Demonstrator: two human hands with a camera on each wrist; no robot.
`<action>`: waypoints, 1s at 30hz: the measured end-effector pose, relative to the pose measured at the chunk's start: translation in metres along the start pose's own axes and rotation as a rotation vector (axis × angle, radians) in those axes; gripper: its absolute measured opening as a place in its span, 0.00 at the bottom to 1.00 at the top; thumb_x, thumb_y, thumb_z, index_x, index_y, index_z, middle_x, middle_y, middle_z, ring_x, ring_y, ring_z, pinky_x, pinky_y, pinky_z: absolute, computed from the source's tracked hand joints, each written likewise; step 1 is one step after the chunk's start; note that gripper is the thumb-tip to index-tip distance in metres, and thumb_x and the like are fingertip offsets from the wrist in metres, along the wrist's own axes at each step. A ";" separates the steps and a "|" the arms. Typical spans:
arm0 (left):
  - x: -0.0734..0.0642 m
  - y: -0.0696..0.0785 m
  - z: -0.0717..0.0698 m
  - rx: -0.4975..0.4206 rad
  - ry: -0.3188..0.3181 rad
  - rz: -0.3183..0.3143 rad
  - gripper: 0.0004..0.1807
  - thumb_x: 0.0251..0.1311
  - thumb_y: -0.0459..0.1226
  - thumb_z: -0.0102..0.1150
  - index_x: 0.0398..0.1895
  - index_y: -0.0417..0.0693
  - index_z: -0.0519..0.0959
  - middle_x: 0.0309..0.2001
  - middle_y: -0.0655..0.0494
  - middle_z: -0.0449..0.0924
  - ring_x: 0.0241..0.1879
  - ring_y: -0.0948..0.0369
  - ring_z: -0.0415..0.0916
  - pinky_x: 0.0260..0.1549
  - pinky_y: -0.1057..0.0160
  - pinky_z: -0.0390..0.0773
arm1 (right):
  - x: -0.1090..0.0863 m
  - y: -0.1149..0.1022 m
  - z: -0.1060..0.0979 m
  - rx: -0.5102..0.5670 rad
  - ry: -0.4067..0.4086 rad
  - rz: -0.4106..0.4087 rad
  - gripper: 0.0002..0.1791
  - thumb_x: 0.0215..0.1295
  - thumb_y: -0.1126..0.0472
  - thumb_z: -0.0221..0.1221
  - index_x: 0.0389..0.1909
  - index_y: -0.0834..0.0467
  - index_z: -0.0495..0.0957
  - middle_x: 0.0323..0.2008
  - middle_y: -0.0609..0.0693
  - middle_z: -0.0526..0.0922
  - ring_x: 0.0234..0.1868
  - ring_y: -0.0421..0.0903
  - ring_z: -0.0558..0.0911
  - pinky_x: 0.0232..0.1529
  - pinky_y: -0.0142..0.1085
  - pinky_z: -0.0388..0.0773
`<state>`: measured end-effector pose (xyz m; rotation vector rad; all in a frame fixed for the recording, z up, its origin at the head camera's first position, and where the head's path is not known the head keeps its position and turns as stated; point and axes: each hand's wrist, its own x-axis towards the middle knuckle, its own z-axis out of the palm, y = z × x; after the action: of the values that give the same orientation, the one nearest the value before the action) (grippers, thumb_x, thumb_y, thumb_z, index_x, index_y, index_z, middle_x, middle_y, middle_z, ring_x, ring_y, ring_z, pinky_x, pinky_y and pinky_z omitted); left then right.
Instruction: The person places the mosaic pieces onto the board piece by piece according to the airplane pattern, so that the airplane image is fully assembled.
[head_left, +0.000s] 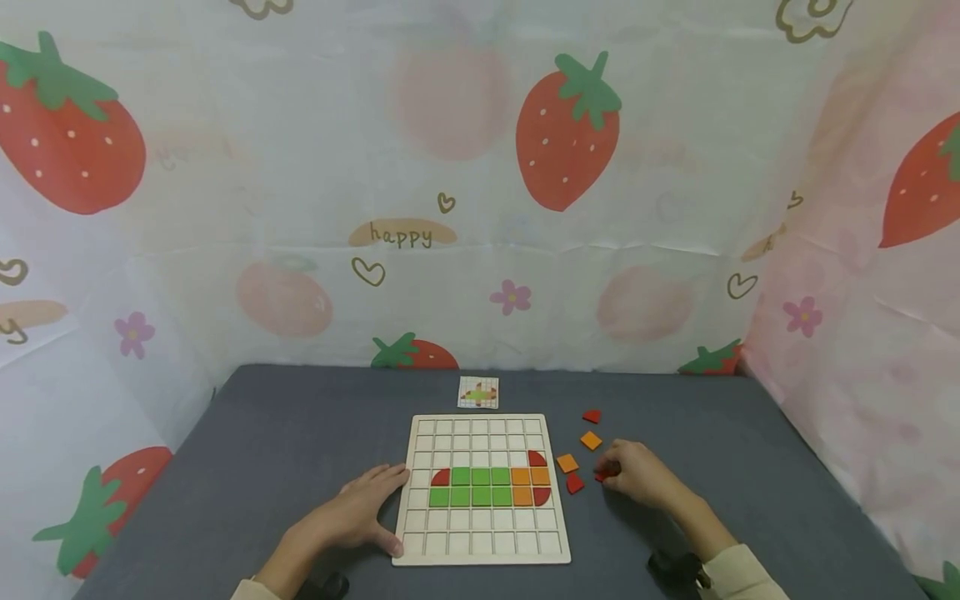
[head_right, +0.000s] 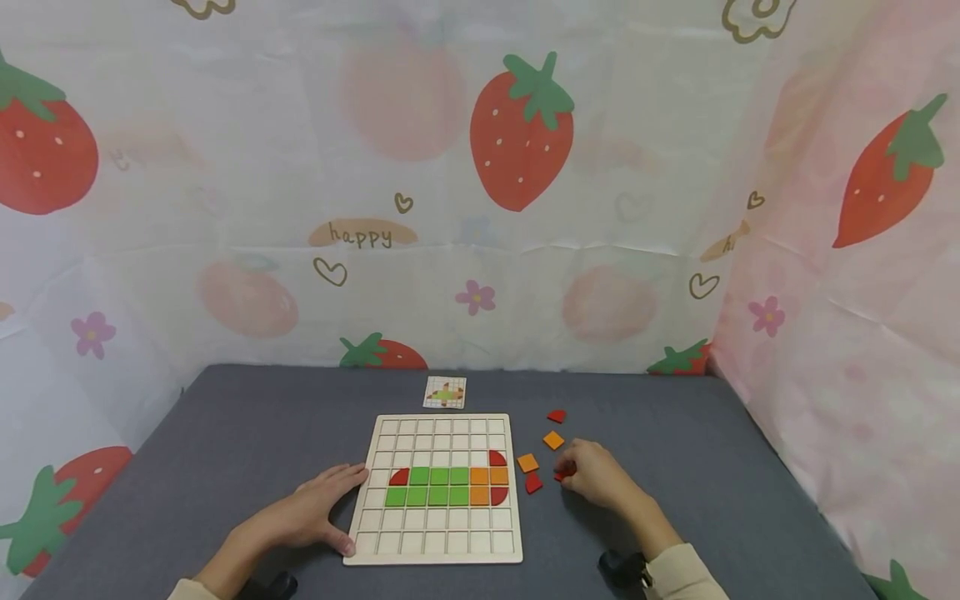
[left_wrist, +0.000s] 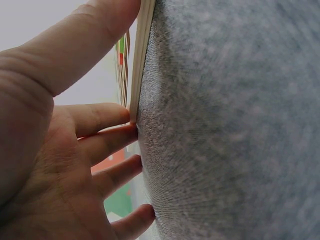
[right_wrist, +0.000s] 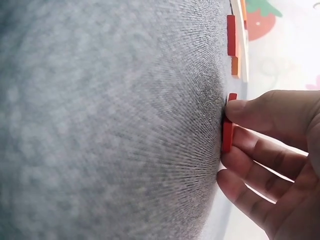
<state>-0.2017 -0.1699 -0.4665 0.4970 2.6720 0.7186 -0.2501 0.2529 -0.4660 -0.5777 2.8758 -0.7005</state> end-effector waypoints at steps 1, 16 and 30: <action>0.000 0.000 0.000 0.005 0.001 -0.003 0.57 0.34 0.48 0.79 0.70 0.37 0.63 0.73 0.41 0.60 0.74 0.39 0.51 0.63 0.29 0.54 | 0.000 0.000 0.000 0.004 0.000 0.001 0.07 0.53 0.70 0.67 0.34 0.61 0.85 0.33 0.47 0.79 0.36 0.44 0.80 0.36 0.37 0.78; 0.001 0.000 0.001 0.003 -0.003 -0.021 0.57 0.34 0.48 0.79 0.71 0.38 0.63 0.73 0.42 0.60 0.74 0.39 0.51 0.64 0.30 0.54 | 0.004 -0.008 0.000 -0.012 0.037 -0.094 0.06 0.56 0.67 0.66 0.36 0.60 0.86 0.31 0.45 0.76 0.33 0.38 0.74 0.33 0.32 0.73; 0.002 0.000 0.000 -0.006 -0.017 -0.032 0.57 0.34 0.48 0.79 0.71 0.39 0.62 0.73 0.42 0.59 0.74 0.39 0.50 0.64 0.30 0.53 | 0.009 -0.030 0.007 0.120 0.049 -0.122 0.10 0.58 0.67 0.65 0.41 0.61 0.85 0.38 0.49 0.80 0.36 0.41 0.78 0.34 0.29 0.76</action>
<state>-0.2036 -0.1693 -0.4672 0.4551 2.6553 0.7098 -0.2464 0.2216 -0.4587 -0.7341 2.8364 -0.9102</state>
